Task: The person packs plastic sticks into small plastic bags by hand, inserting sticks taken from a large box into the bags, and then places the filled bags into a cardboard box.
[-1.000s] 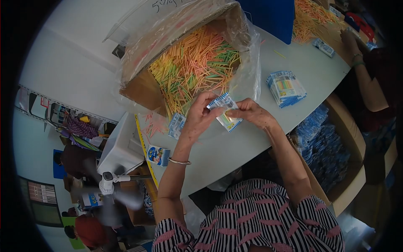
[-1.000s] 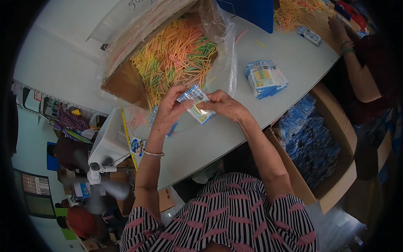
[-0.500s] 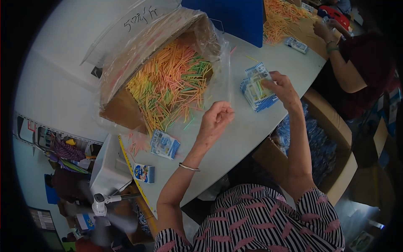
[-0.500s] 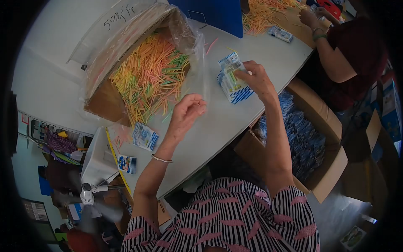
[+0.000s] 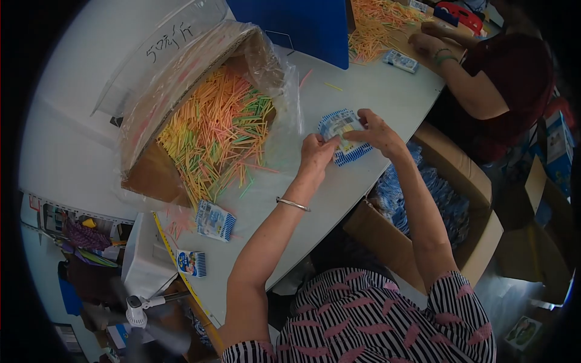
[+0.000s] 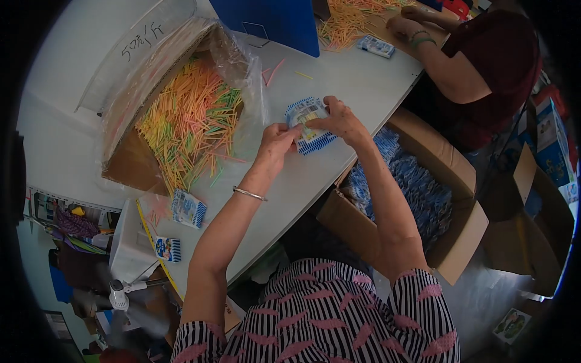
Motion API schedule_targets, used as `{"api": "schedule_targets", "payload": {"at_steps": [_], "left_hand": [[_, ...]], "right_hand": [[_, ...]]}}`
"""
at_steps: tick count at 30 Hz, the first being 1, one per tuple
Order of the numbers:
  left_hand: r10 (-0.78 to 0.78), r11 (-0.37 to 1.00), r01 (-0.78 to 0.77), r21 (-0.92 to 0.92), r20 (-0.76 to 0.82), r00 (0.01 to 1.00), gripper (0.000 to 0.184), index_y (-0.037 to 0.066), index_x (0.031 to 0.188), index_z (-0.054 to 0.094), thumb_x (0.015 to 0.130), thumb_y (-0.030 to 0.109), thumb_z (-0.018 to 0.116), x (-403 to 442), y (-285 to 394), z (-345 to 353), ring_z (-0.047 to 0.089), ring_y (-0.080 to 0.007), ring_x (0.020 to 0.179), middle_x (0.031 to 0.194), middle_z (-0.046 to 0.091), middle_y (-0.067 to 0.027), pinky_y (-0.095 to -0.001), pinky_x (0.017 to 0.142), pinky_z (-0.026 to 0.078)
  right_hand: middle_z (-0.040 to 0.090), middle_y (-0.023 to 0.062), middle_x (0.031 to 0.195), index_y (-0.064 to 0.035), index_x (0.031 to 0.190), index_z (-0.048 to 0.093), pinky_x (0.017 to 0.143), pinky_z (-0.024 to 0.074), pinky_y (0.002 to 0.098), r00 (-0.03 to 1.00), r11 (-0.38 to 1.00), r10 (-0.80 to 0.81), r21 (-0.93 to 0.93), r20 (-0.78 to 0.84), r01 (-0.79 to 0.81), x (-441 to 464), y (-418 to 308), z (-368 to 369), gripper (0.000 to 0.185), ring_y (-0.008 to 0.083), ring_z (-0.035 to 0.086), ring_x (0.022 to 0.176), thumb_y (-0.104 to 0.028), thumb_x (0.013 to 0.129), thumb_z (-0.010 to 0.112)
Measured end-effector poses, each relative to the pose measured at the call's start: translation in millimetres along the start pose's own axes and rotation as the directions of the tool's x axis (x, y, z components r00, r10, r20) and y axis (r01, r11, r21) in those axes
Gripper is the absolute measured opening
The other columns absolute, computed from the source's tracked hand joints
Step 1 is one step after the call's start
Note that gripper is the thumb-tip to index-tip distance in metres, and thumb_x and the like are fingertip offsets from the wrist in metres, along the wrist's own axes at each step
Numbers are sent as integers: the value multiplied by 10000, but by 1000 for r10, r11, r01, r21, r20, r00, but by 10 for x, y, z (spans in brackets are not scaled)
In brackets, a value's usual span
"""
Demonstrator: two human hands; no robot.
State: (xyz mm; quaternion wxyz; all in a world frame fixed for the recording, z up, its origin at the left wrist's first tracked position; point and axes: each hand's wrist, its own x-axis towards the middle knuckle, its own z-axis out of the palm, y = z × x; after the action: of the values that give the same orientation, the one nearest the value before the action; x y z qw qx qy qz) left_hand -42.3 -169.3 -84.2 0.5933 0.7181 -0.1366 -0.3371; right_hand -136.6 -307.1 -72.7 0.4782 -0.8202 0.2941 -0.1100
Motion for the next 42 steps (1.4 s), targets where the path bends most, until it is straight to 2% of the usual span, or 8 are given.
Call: {"api": "schedule_targets", "payload": {"at_steps": [5, 11, 16, 26, 30, 33, 36, 42], "left_hand": [[-36, 996, 39, -84, 45, 998, 211, -44, 956, 507, 800, 47, 616, 40, -37, -5, 604, -174, 785, 856, 591, -104, -273, 611, 515], [61, 982, -47, -183, 73, 995, 270, -31, 1026, 506, 791, 36, 620, -170, -58, -6, 570, -139, 754, 897, 588, -73, -257, 663, 462], [234, 944, -207, -256, 81, 969, 374, -40, 1143, 449, 799, -10, 592, -274, -189, -19, 544, -160, 949, 1040, 556, -112, -281, 811, 462], [291, 941, -214, -262, 305, 907, 573, -21, 1281, 248, 807, 26, 567, -345, -84, -6, 467, -183, 1110, 1214, 453, -132, -306, 954, 386], [347, 933, -278, -229, 367, 863, 528, -4, 1258, 289, 814, 32, 572, -383, -69, -48, 463, -176, 1115, 1207, 456, -109, -308, 957, 383], [467, 884, -449, -133, 317, 825, 485, 13, 1243, 316, 827, 32, 564, -449, -49, -61, 457, -165, 1118, 1208, 453, -92, -305, 956, 379], [504, 858, -499, -121, 384, 774, 501, 22, 1259, 298, 835, 38, 564, -418, -143, -136, 461, -165, 1107, 1219, 445, -98, -303, 950, 378], [405, 891, -454, 2, 449, 797, 626, 22, 1339, 174, 831, 10, 540, -437, -216, -56, 456, -200, 1131, 1248, 423, -125, -319, 966, 370]], "right_hand": [[579, 189, 1026, 56, 1167, 478, 770, 506, 312, 997, 994, 38, 109, -61, -31, -122, -115, -2, 725, 244, 621, 855, -300, 618, 791], [588, 153, 992, 102, 1132, 475, 788, 491, 297, 976, 854, 84, 490, 203, -176, -165, -62, 55, 609, 202, 594, 901, -164, 664, 761], [556, 132, 1035, 56, 1201, 424, 844, 449, 297, 967, 835, -219, 488, -130, 255, -295, 80, 257, 611, 184, 549, 947, -132, 708, 730], [383, 225, 1268, 42, 1345, 175, 1007, 335, 352, 919, 588, -314, 710, -240, 387, -520, 333, 402, 853, 286, 410, 1197, -195, 735, 721], [106, 297, 1438, 59, 1389, -1, 1089, 160, 385, 866, 632, -403, 594, -297, 498, -490, 318, 505, 1009, 348, 162, 1348, -317, 769, 701], [120, 258, 1438, 67, 1387, -4, 1094, 159, 382, 825, 620, -459, 547, -329, 563, -529, 240, 507, 1012, 333, 135, 1353, -341, 780, 696], [188, 274, 1416, 55, 1388, 14, 1081, 211, 389, 819, 773, -545, 271, -180, 574, -531, 396, 501, 1006, 349, 212, 1331, -352, 774, 698], [386, 250, 1297, -9, 1384, 122, 1015, 331, 392, 846, 762, -510, 374, -157, 528, -623, 411, 422, 862, 332, 406, 1217, -274, 790, 687]]}}
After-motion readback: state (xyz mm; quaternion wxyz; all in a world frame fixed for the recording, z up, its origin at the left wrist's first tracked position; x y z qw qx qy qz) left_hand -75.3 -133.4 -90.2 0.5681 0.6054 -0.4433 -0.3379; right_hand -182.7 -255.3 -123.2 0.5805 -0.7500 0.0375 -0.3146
